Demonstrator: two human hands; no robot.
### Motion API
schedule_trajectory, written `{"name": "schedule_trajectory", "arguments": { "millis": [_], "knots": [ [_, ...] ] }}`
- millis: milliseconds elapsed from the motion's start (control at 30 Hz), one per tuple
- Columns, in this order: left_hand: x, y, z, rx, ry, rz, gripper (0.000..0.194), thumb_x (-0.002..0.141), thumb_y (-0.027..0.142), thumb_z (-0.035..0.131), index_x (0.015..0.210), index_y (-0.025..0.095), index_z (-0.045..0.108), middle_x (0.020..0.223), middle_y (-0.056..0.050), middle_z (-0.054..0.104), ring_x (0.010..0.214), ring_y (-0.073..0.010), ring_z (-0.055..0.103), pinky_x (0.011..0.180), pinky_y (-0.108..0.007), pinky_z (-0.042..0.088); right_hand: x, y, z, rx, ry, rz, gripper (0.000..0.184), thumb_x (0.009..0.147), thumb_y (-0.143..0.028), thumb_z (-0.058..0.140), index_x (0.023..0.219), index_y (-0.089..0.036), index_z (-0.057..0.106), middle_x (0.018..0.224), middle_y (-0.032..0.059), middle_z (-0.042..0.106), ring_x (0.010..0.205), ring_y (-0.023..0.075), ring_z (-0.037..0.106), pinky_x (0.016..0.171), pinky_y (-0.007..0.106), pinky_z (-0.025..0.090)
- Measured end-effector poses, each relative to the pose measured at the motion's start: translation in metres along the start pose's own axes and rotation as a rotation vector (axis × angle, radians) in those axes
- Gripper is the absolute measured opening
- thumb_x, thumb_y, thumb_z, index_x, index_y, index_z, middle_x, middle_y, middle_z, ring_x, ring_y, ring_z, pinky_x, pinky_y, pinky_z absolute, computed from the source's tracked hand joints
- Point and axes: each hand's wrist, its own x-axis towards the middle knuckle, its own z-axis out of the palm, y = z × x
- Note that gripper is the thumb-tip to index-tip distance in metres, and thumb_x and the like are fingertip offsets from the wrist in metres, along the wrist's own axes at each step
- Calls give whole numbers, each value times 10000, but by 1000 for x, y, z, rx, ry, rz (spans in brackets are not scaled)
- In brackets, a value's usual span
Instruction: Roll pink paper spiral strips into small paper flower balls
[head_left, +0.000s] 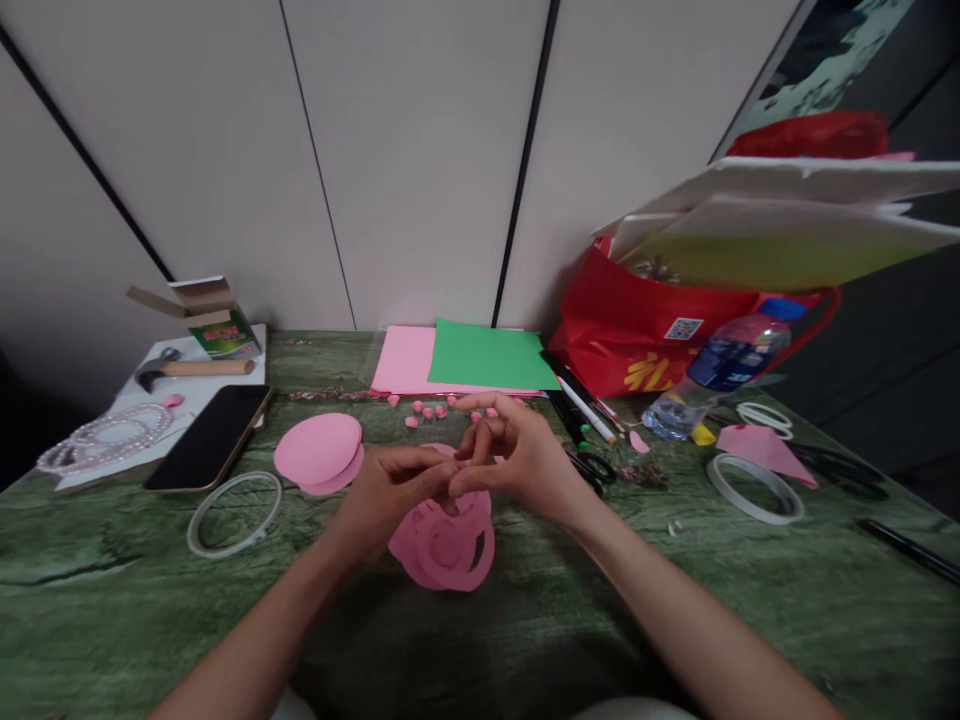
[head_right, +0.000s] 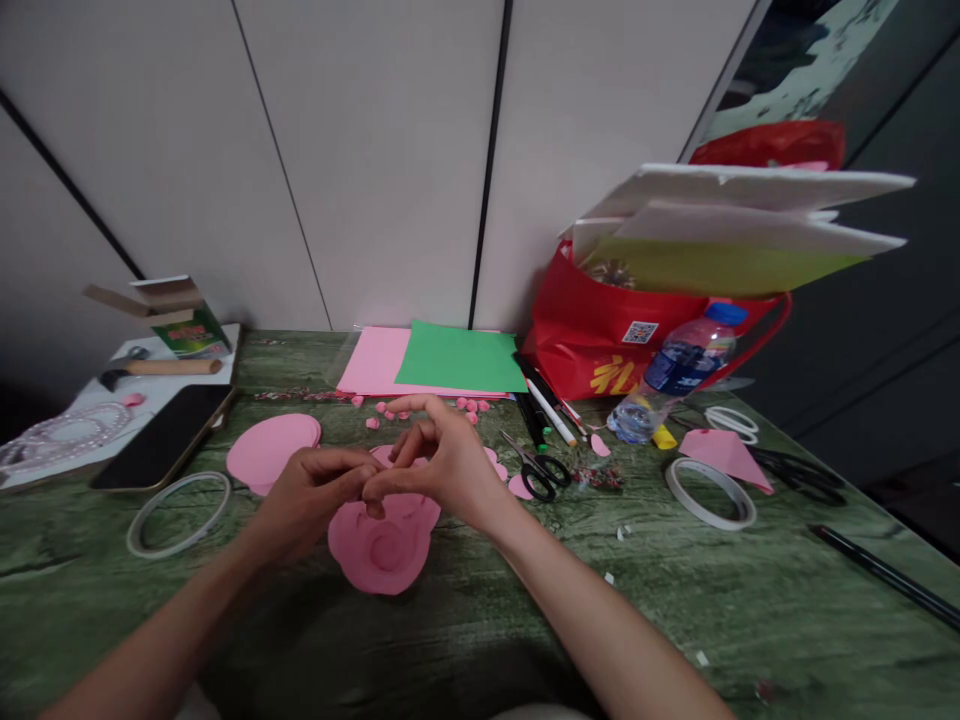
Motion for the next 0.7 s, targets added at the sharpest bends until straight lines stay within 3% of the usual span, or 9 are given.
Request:
{"name": "schedule_trajectory", "arguments": {
  "millis": [333,533,700],
  "knots": [
    [-1,2,-1,105,-52,66,154,781,197,579,693,161,700,562,8,631,540,-99,577,560,-210,471,-1,0,-2,-19,-34,-17,636,537,-227,788,1080,-180,461,492,-93,513,611,141,591,661,297,479],
    [-1,3,-3,187,-97,101,144,797,211,561,765,172,697,599,7,649,560,-101,587,573,-206,462,-2,2,-3,-63,-74,19,716,500,-247,807,1112,-211,436,521,-108,463,536,105,515,528,237,420],
    [-2,5,-4,232,-200,79,287,825,297,516,645,129,664,570,-23,637,565,-118,573,589,-230,446,-3,3,0,-155,-103,4,807,478,-261,822,1161,-250,393,598,-104,420,505,70,424,469,202,348]
  ]
}}
